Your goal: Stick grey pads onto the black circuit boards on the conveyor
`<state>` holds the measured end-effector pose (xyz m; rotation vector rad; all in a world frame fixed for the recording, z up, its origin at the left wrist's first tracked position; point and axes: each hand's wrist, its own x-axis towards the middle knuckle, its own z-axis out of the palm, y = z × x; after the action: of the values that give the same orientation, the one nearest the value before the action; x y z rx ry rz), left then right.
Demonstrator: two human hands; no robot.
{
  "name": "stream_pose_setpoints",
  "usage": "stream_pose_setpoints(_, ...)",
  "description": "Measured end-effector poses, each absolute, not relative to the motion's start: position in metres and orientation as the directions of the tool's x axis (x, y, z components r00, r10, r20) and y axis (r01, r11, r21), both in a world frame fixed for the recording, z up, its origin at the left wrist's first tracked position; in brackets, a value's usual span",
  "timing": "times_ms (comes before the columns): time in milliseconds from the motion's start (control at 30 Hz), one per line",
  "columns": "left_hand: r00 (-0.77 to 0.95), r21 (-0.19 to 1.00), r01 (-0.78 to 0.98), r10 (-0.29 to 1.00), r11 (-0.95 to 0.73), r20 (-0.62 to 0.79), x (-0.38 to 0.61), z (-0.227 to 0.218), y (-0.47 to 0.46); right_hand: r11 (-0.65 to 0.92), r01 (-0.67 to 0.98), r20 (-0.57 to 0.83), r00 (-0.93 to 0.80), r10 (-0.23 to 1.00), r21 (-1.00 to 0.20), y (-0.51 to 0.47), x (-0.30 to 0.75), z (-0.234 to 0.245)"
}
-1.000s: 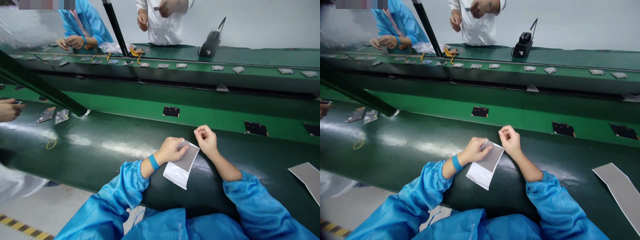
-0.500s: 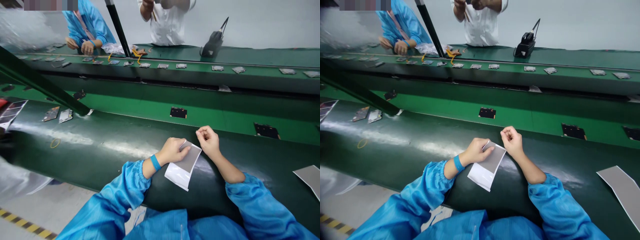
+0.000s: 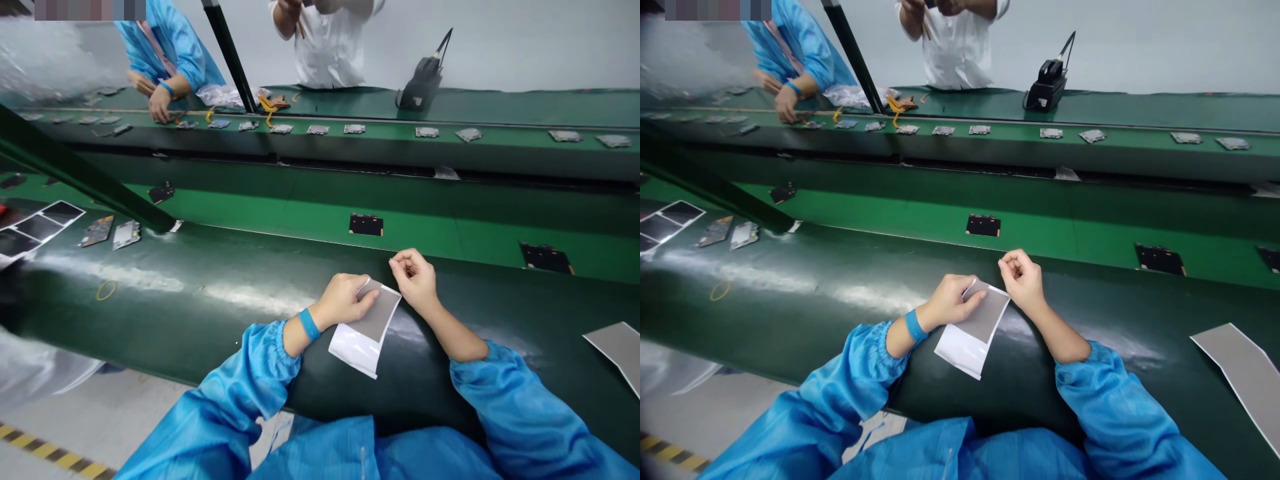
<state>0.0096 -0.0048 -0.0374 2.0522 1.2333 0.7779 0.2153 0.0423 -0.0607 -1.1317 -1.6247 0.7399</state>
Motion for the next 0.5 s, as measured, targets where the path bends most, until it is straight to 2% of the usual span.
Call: stream_pose_setpoints(500,0.396,0.751,0.534,0.900,-0.389,0.184,0.0099,-0.0371,-0.0043,0.390,0.306,0.383,-0.085,0.920,-0.869,0.0432,0.2156,-0.0602)
